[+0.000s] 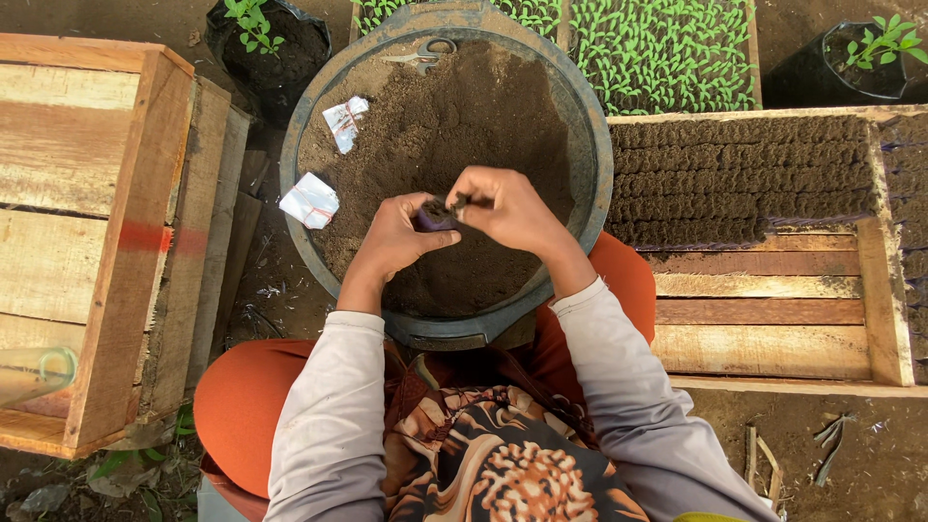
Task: The person scoops soil from a large basin into small purple seedling bags, places the filled bags into a wooden tray, and repeats the process. The person also handles small white seed packets and uses scissors resting on the basin.
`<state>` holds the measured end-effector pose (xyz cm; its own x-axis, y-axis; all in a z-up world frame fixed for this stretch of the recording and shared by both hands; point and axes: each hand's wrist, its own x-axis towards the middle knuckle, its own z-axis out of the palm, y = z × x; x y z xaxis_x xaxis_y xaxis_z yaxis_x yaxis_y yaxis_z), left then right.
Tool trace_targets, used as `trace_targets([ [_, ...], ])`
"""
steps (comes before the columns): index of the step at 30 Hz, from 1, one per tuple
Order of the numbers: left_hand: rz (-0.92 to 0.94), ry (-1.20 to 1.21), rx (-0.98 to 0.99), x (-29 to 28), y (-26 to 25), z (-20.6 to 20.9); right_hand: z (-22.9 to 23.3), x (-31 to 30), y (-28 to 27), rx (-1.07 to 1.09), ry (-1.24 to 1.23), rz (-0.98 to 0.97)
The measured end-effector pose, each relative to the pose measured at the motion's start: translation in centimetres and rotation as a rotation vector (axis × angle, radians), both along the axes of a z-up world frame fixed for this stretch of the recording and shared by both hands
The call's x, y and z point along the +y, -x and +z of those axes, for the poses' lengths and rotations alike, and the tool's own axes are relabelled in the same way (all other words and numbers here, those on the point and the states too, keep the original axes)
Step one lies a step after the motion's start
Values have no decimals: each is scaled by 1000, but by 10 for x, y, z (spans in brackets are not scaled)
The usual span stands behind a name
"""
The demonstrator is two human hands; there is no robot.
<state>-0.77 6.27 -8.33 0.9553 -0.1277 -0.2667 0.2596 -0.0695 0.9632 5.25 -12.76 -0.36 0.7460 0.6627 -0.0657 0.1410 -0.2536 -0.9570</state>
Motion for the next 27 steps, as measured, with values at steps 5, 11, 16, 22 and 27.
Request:
trace_targets([
  [5,70,19,-1,-3,0,24,-93,5,-8,-124,201,-190],
  [11,124,-33,-4,7,-4,19,-130,16,14,79,329,-158],
  [16,171,-178,-19,3,1,36,-56,12,7,81,280,-262],
  [22,135,-286,-99,-2,1,21,31,26,18,-199,360,-94],
  [27,129,-248,-115,-2,1,12,43,26,24,-255,394,-32],
])
